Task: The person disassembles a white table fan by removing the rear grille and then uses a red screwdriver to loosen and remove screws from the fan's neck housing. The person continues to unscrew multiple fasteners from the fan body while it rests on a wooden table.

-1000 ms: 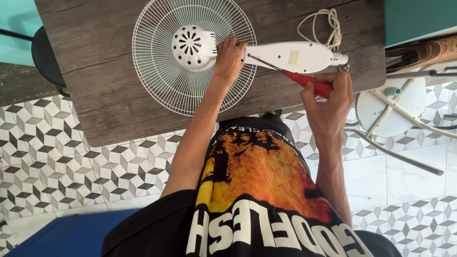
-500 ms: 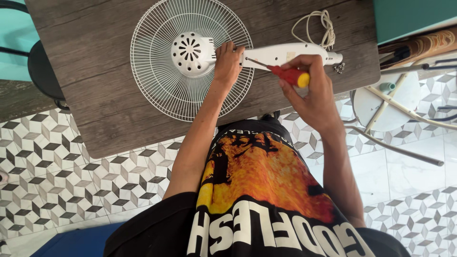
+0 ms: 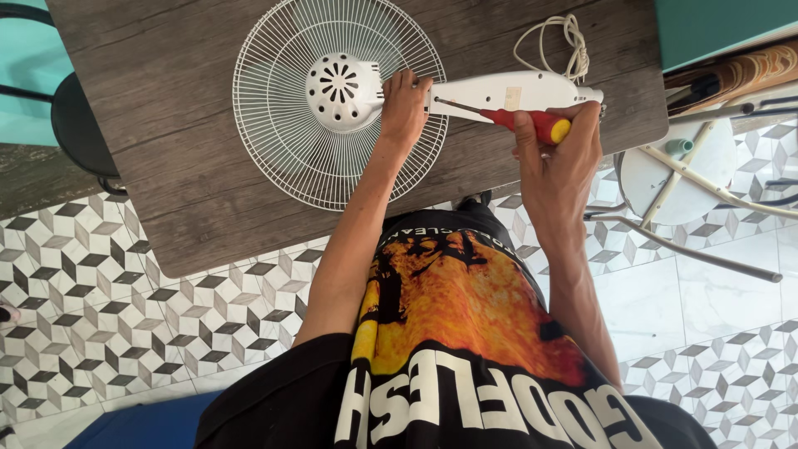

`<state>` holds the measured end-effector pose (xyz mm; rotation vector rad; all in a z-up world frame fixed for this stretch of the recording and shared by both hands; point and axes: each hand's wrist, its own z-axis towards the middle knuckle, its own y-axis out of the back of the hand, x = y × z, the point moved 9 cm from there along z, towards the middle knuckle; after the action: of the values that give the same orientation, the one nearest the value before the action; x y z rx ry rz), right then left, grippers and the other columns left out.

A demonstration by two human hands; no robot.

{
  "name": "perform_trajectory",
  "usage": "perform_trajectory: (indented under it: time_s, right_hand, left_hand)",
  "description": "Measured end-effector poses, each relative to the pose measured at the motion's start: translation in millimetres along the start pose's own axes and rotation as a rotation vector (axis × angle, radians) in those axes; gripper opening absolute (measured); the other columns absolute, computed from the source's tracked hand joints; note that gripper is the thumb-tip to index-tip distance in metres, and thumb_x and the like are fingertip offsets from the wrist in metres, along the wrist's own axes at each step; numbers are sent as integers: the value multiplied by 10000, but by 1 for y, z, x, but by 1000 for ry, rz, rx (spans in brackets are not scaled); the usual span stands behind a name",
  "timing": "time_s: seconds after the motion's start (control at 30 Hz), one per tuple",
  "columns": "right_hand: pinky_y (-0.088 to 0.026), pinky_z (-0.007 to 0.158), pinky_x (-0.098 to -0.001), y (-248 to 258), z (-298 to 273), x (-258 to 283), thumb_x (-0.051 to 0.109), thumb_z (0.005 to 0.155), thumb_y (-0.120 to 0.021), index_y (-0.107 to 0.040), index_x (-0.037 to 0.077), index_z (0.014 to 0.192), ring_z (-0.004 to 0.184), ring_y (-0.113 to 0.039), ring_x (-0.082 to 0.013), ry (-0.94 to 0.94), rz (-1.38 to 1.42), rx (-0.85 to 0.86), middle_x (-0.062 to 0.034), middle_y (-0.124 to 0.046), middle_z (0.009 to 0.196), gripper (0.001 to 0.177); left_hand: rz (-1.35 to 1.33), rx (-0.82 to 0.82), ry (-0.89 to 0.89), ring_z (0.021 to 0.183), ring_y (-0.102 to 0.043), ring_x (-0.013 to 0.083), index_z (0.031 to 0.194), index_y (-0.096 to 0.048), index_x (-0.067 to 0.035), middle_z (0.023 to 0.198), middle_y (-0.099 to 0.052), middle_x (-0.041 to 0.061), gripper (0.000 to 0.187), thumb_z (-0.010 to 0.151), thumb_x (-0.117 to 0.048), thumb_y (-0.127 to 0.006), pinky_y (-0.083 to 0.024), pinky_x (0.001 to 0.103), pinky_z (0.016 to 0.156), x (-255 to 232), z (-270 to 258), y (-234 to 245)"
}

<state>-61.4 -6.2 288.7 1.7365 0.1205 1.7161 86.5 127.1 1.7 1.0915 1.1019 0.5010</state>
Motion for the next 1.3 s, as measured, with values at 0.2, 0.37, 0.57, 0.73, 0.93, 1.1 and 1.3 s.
perform_trajectory:
  time_s: [0.2,0.37,0.57,0.73,0.93,1.1,1.3]
  right_hand:
    - [-623,746,-314,0,-6,16,114,1115,-718,-456,-44,1193,973,-702,-269,308,-200,-16,-204,-564,1138,316]
    - [-544,601,-304,11,0,-10,205,1065,-745,-460,-15,1099,831,-706,-249,89,-352,-51,-166,-630,961,362]
    - [-570,774,-401,14,7,8,184,1098,-782,-497,-25,1142,973,-738,-278,247,-284,64,-204,-673,1079,356]
    - [-566,799,-429,2,8,27,119,1014,-762,-545,-24,1143,987,-706,-308,318,-356,294,-184,-646,1110,290]
    - [-574,864,-436,4,14,46,48,1008,-723,-551,-1,1190,1047,-707,-331,369,-387,381,-168,-646,1162,255]
    - [-566,896,-443,-9,24,66,44,995,-722,-504,-11,1252,1114,-697,-347,415,-349,382,-179,-658,1204,342]
    - [-556,801,-475,-22,25,89,130,1035,-702,-496,-35,1217,980,-709,-371,426,-429,340,-234,-627,1128,320]
  left_hand:
    - [10,12,-7,1164,-519,277,1296,-656,-81,1216,-578,122,569,753,-19,-814,-405,442,1094,2,1,-6]
    - [32,8,-27,1196,-513,298,1310,-632,-83,1244,-571,137,552,789,-37,-807,-401,460,1100,3,0,-9]
    - [21,59,-53,1233,-497,323,1346,-607,-85,1321,-551,155,633,756,-73,-835,-382,481,1106,5,3,-17]
    - [26,102,-65,1272,-485,320,1374,-581,-93,1360,-530,145,647,781,-103,-839,-362,487,1127,1,0,-8]
    - [-66,176,-163,1463,-259,333,1479,-443,-64,1562,-348,160,830,767,-197,-848,-164,599,1164,-48,0,51]
    - [-750,233,-426,1363,-556,291,1472,-551,-119,1489,-581,131,563,939,-126,-732,-453,442,1161,-112,-16,138]
    - [-745,216,-412,1014,-781,245,1281,-695,-97,1160,-775,116,374,919,-167,-760,-612,389,926,-130,-8,170]
